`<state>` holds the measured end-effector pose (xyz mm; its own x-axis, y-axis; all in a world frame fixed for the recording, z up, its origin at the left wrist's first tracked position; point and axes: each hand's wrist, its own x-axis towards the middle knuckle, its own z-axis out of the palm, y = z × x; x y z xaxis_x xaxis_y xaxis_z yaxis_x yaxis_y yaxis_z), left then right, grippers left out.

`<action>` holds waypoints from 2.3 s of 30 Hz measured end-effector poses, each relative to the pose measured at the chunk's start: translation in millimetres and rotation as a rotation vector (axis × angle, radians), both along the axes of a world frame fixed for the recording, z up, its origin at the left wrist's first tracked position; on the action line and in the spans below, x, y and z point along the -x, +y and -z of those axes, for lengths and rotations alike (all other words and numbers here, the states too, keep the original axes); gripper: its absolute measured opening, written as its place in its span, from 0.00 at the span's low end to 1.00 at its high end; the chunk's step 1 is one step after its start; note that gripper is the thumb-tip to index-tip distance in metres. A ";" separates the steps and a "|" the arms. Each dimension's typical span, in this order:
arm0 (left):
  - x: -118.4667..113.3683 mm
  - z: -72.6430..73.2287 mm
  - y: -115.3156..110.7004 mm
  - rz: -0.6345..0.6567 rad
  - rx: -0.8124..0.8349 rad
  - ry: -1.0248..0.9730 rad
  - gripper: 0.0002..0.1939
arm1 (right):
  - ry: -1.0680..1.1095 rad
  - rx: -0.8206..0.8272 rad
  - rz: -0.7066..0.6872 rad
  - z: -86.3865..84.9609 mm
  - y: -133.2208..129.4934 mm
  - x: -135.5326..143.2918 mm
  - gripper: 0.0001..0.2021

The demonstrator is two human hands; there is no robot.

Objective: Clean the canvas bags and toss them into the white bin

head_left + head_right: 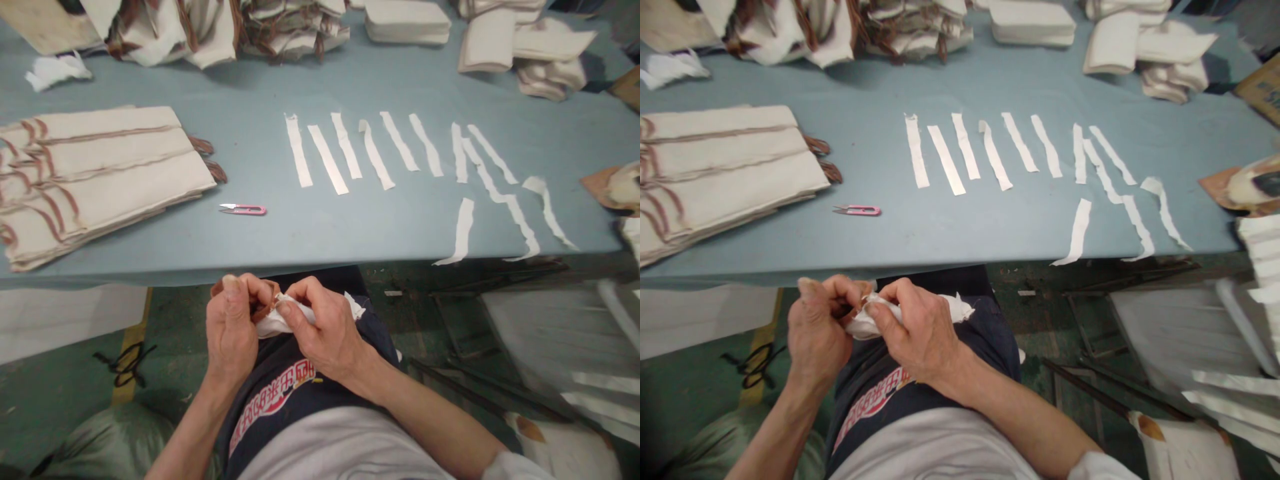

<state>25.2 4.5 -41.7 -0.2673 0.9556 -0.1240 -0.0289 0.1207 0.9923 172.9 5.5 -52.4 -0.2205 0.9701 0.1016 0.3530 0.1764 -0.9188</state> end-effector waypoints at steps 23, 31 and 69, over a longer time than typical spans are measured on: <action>24.4 -14.4 -4.7 0.396 -0.149 0.439 0.11 | 0.127 0.085 0.057 -6.3 5.6 -5.9 0.14; 24.9 -22.6 -5.8 0.441 -0.200 0.548 0.11 | 0.132 0.156 0.021 -12.9 8.7 -7.0 0.14; 14.7 -21.9 -9.4 0.314 -0.265 0.596 0.10 | 0.213 0.244 -0.132 -19.8 26.7 -10.8 0.10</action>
